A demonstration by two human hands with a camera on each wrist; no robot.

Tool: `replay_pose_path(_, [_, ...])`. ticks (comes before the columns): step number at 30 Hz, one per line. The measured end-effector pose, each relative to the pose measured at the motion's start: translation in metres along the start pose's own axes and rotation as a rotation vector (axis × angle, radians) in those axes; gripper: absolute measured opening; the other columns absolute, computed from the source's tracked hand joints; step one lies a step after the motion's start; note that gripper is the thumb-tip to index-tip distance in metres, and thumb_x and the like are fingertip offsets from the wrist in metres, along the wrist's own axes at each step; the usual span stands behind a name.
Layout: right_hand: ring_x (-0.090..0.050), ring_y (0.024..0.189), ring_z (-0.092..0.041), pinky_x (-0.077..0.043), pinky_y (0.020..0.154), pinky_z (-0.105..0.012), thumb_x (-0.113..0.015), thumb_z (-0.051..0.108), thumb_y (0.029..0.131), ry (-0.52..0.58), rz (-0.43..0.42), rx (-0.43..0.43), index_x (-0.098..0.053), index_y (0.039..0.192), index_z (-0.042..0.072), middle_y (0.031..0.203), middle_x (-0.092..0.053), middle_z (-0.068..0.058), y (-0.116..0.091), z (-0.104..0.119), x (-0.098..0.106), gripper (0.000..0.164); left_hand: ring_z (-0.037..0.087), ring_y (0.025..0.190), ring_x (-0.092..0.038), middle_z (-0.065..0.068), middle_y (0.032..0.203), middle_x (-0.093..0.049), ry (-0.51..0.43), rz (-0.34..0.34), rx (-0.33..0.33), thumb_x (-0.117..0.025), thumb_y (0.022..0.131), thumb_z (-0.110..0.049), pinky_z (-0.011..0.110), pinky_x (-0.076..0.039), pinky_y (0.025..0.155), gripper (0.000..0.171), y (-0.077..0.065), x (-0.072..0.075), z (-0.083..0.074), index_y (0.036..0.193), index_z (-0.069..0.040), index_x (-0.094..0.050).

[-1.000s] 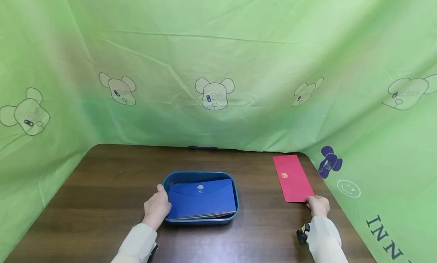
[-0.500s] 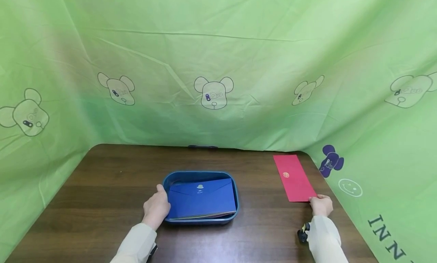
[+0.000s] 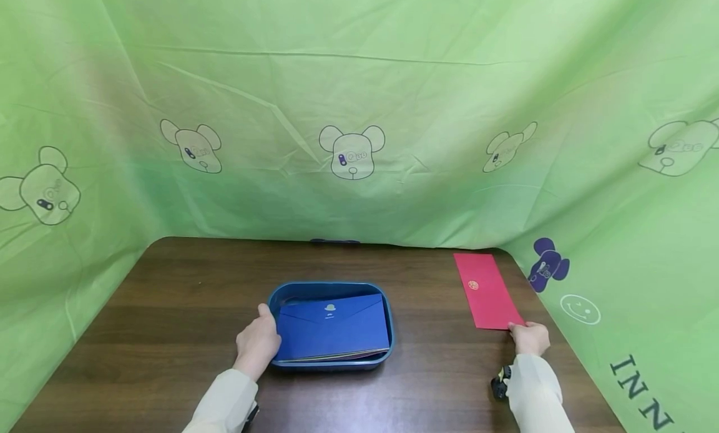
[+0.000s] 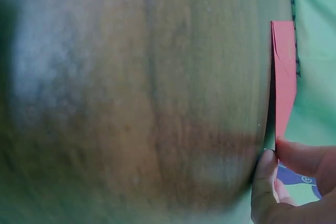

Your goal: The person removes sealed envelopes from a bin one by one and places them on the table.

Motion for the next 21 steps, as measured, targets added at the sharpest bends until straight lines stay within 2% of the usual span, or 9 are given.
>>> replay_pose_path(6, [-0.043, 0.117, -0.053, -0.033, 0.106, -0.051, -0.058, 0.013, 0.084, -0.050, -0.001, 0.010, -0.051, 0.118, -0.020, 0.126, -0.046, -0.039, -0.0022, 0.0036, -0.0002, 0.048, 0.028, 0.061, -0.060, 0.022, 0.079, -0.065, 0.001, 0.004, 0.002, -0.055, 0.085, -0.006, 0.043, -0.048, 0.058, 0.060, -0.0003, -0.0007, 0.0000, 0.131, 0.017, -0.026])
replay_pose_path(21, [-0.041, 0.117, -0.053, -0.031, 0.108, -0.050, -0.057, 0.014, 0.085, -0.030, -0.005, -0.005, -0.050, 0.119, -0.020, 0.125, -0.045, -0.040, -0.0045, 0.0049, 0.0006, 0.048, 0.030, 0.063, -0.061, 0.023, 0.080, -0.065, 0.001, 0.004, 0.008, -0.055, 0.085, -0.006, 0.044, -0.048, 0.059, 0.058, -0.0015, 0.0014, -0.0011, 0.130, 0.016, -0.027])
Point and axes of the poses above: each hand's wrist, its own y-axis towards the middle knuckle, its own x-axis out of the back of the hand, z = x × y, the point moved 10 cm from there along y, towards the middle knuckle
